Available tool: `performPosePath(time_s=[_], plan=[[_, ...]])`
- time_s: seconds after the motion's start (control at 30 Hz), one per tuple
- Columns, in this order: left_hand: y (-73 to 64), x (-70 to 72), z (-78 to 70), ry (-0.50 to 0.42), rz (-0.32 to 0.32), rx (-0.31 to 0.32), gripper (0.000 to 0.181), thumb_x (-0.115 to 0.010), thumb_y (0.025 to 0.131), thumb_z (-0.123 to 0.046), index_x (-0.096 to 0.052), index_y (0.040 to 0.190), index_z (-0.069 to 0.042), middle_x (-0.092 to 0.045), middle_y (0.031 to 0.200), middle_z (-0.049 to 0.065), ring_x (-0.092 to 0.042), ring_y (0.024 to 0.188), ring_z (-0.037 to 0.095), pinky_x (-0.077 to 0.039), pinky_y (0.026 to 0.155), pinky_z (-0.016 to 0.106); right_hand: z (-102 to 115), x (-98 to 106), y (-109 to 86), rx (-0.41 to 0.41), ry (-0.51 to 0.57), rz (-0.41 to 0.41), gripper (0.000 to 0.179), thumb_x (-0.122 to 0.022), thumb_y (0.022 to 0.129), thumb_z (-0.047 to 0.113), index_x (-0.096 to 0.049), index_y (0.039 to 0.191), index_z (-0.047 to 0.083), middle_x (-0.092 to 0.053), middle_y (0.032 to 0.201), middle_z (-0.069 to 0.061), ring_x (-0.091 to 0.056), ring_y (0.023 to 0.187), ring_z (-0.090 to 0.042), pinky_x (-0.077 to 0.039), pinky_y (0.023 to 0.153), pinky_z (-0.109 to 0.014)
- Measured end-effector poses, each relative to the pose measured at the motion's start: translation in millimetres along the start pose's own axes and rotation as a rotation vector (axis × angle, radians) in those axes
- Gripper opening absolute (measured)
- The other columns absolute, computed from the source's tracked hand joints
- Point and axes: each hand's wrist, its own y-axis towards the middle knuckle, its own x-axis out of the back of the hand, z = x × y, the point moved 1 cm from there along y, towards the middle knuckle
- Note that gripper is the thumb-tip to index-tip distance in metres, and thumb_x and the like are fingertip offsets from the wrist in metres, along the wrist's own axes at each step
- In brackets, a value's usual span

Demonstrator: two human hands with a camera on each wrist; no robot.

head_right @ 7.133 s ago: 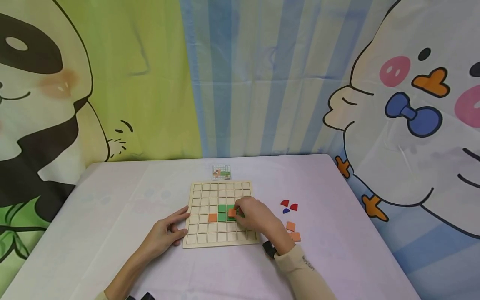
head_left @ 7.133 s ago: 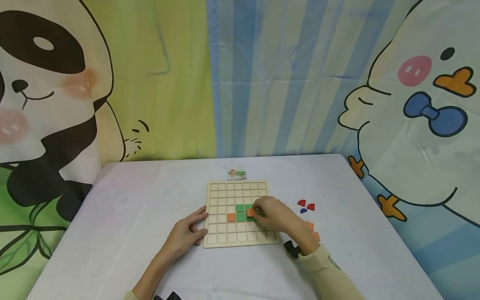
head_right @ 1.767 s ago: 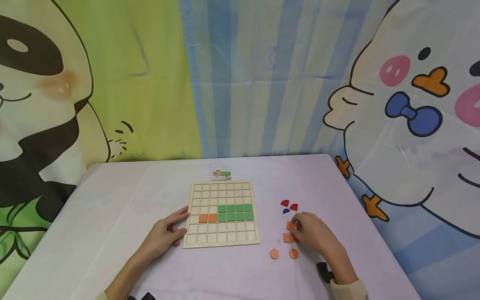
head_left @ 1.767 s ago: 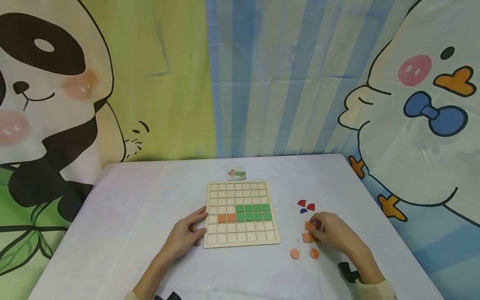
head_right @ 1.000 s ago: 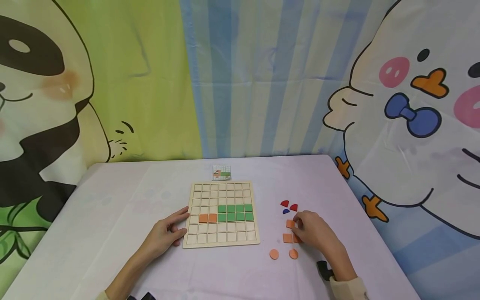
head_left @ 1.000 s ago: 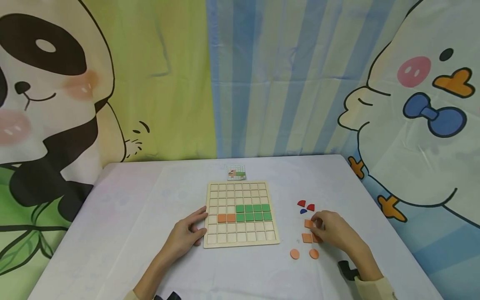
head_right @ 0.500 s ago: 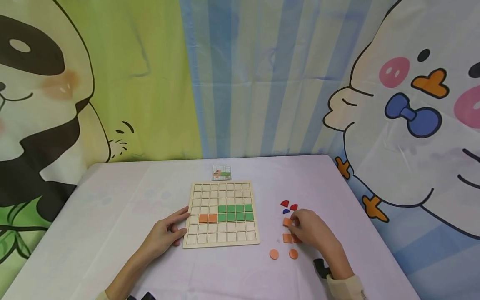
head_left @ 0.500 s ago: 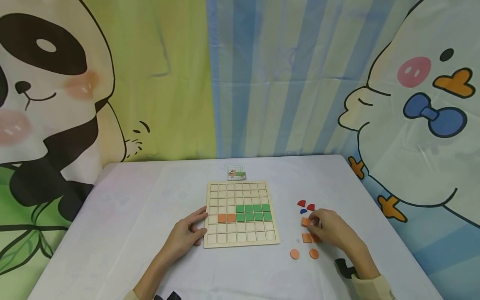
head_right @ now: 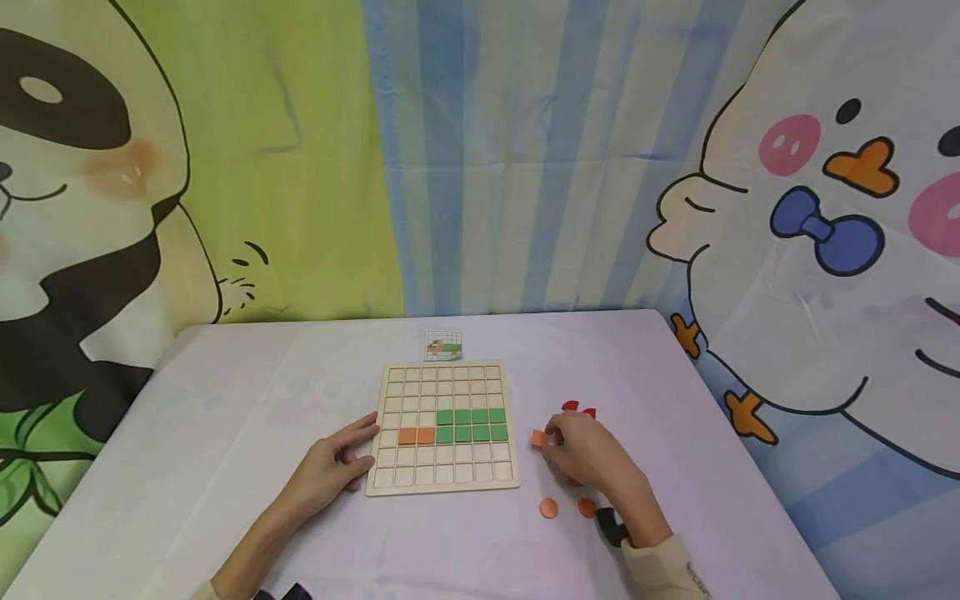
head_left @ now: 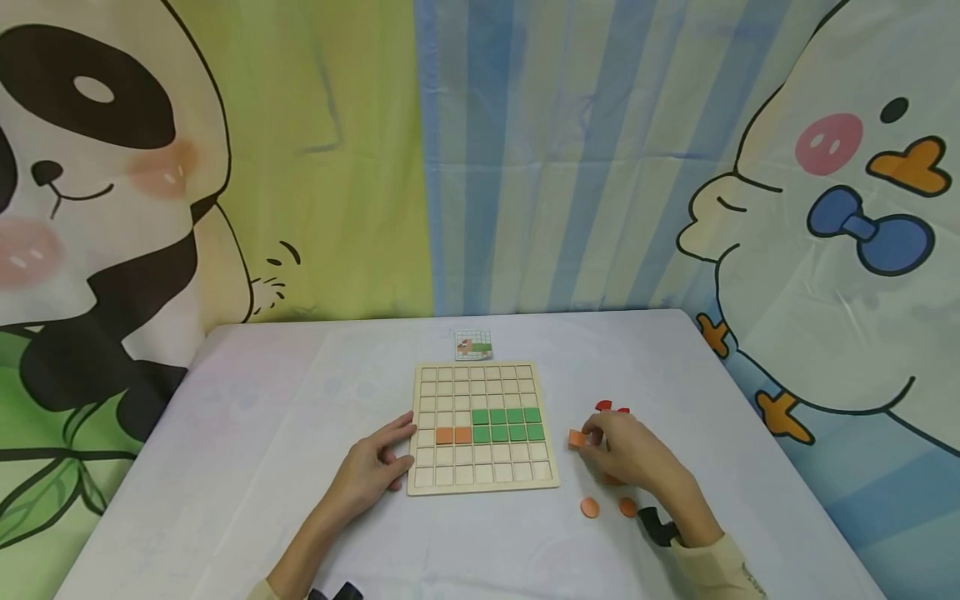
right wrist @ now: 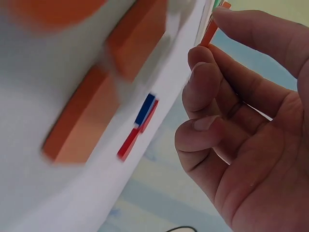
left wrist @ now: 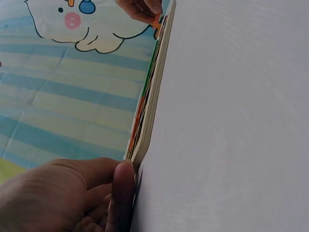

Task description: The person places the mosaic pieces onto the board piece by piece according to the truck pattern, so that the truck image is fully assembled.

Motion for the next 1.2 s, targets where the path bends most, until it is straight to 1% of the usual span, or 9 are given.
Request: performPosePath(time_s=[0.07,0.13,0.2,0.3,0.4,0.53,0.7,0.93,1.2], plan=[[0.4,-0.1,0.0,-0.001,0.001,0.005,0.058,-0.077,0.093,-0.003,-0.062,0.149,-0.01,-0.048,0.167,-0.007,-0.059,0.058,0.012,-0.049,0.051,0.024,6.2,-2.0,1.8,0.001,0.0,-0.002,0.02,-0.081,0.094,0.02,-0.077,0.109,0.009,-0.065,0.087,0.002,-0.052,0.059,-0.012,-0.043,0.054,-0.024],[0.7,-0.2,0.1,0.0,0.003,0.007,0.058,-0.077,0.094,-0.003,-0.061,0.149,-0.01,-0.048,0.166,-0.007,-0.059,0.058,0.012,-0.049,0.051,0.023,12.1,-4.5,4.2,0.003,-0.007,-0.002,0.021,-0.082,0.094,0.022,-0.077,0.11,0.01,-0.064,0.088,0.003,-0.053,0.062,-0.011,-0.045,0.057,-0.023],[0.8,0.0,0.3,-0.001,0.006,0.007,0.058,-0.077,0.094,-0.003,-0.061,0.149,-0.01,-0.048,0.166,-0.008,-0.059,0.057,0.012,-0.049,0.051,0.023,17.7,-7.4,6.8,0.03,-0.018,-0.003,0.02,-0.081,0.094,0.022,-0.078,0.11,0.011,-0.064,0.088,0.004,-0.054,0.066,-0.01,-0.046,0.06,-0.023],[0.1,0.4,0.1,-0.002,0.007,0.001,0.058,-0.076,0.094,-0.003,-0.061,0.149,-0.009,-0.048,0.167,-0.007,-0.059,0.057,0.012,-0.049,0.051,0.023,25.9,-11.2,10.2,0.109,-0.044,-0.012,0.019,-0.081,0.094,0.02,-0.079,0.109,0.009,-0.065,0.086,0.006,-0.053,0.074,-0.009,-0.047,0.066,-0.022],[-0.3,0.8,0.4,-0.006,0.007,-0.006,0.057,-0.076,0.094,-0.003,-0.061,0.149,-0.008,-0.047,0.167,-0.006,-0.058,0.057,0.013,-0.049,0.051,0.024,33.2,-14.8,12.9,0.199,-0.067,-0.02,0.016,-0.08,0.094,0.017,-0.078,0.106,0.007,-0.065,0.086,0.005,-0.053,0.076,-0.009,-0.048,0.067,-0.021],[-0.4,0.6,0.8,-0.009,0.006,-0.007,0.057,-0.076,0.094,-0.003,-0.061,0.149,-0.008,-0.047,0.168,-0.006,-0.058,0.058,0.013,-0.049,0.051,0.024,42.7,-19.7,16.6,0.254,-0.081,-0.009,0.014,-0.081,0.093,0.017,-0.076,0.102,0.007,-0.065,0.087,0.003,-0.052,0.077,-0.009,-0.048,0.068,-0.022],[0.2,0.0,0.8,-0.002,0.004,-0.008,0.057,-0.077,0.094,-0.003,-0.061,0.149,-0.009,-0.047,0.167,-0.006,-0.058,0.057,0.013,-0.049,0.051,0.024,54.2,-26.2,21.2,0.271,-0.091,0.01,0.013,-0.082,0.093,0.018,-0.075,0.099,0.009,-0.064,0.086,0.003,-0.051,0.078,-0.01,-0.047,0.068,-0.023],[0.5,-1.0,0.6,-0.003,0.001,-0.007,0.057,-0.076,0.094,-0.002,-0.062,0.148,-0.008,-0.047,0.167,-0.005,-0.058,0.057,0.013,-0.05,0.052,0.024,65.6,-30.9,24.5,0.3,-0.08,0.032,0.011,-0.08,0.093,0.015,-0.075,0.101,0.009,-0.065,0.088,0.004,-0.051,0.079,-0.011,-0.047,0.069,-0.025],[0.0,0.0,0.3,-0.006,0.001,-0.005,0.057,-0.076,0.094,-0.002,-0.061,0.149,-0.008,-0.047,0.168,-0.005,-0.058,0.057,0.013,-0.05,0.052,0.024,80.8,-32.7,31.4,0.333,-0.069,0.038,0.011,-0.079,0.095,0.019,-0.071,0.094,0.011,-0.059,0.081,0.001,-0.049,0.077,-0.012,-0.037,0.064,-0.024]])
